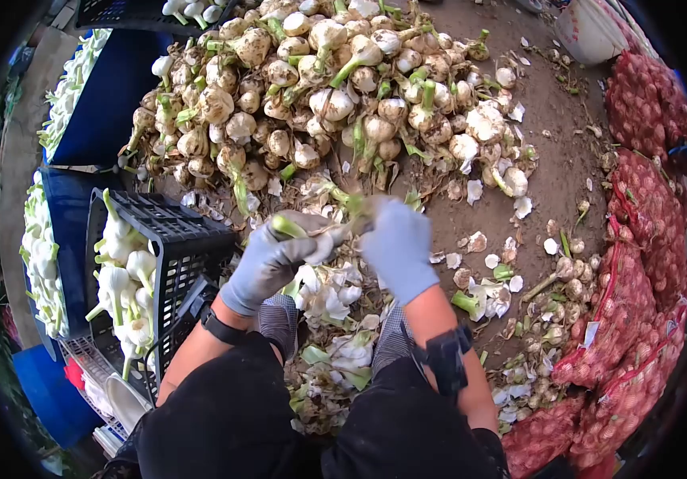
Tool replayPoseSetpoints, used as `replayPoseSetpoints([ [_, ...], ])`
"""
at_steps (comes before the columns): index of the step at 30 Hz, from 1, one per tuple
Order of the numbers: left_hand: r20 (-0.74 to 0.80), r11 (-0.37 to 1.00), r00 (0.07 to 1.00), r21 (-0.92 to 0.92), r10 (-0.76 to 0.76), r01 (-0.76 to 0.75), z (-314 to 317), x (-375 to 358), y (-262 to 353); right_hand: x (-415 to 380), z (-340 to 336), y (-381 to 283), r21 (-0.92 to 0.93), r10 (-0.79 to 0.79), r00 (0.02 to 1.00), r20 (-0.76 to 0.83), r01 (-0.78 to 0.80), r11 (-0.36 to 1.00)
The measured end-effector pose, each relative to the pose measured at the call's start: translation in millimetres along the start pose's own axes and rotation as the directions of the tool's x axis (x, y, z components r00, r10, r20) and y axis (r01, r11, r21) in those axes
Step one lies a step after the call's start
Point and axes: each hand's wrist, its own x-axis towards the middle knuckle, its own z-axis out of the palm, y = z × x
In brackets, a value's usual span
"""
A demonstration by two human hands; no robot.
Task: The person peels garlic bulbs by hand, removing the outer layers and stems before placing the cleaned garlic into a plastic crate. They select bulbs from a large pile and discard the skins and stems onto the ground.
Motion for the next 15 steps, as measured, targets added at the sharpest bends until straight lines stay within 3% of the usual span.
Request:
replayPoseSetpoints([
  [1,0.035,0.978,0.999,-0.207,0.035,-0.027,-1,-1,1,0,1,8,0.001,-0.006,1.0,0.003,0.006,1.0],
  [3,0.083,0.97,0.985,-0.208,0.148,-0.128,-10,-1,3,0,12,36,0.101,0.198,0.958,0.209,-0.223,0.97],
  [4,0.034,0.951,0.982,-0.258,0.187,-0.173,-8,-1,7,-8,26,46,-0.015,0.075,0.955,0.286,-0.074,0.997],
  [5,-0.012,0.926,0.974,-0.307,0.227,-0.219,-5,1,12,-18,22,33,-0.002,0.03,0.927,0.373,-0.032,0.999],
  [7,-0.057,0.922,0.987,-0.354,0.147,-0.158,-12,8,21,-41,33,28,-0.029,-0.08,0.862,0.5,0.109,0.994],
  [8,-0.042,0.943,0.994,-0.313,0.104,-0.112,-14,10,25,-45,28,18,-0.025,-0.085,0.837,0.541,0.117,0.993],
  [10,-0.033,0.983,0.999,-0.182,0.011,-0.017,-16,17,30,-55,26,12,0.269,-0.135,0.907,0.398,0.026,0.963],
  [11,-0.03,0.931,0.997,0.361,0.065,-0.05,-12,22,33,-55,27,14,0.454,-0.142,0.943,0.301,-0.011,0.891],
  [13,0.006,0.988,0.99,-0.065,-0.141,0.141,0,28,52,-44,14,23,0.424,-0.111,0.957,0.268,-0.014,0.906],
  [14,0.008,0.987,0.999,-0.159,0.032,-0.031,8,37,76,-36,8,26,0.404,-0.094,0.962,0.258,-0.019,0.915],
  [15,-0.013,0.946,0.98,-0.258,0.2,-0.197,12,51,107,-29,1,34,0.333,-0.031,0.988,0.148,-0.021,0.943],
])
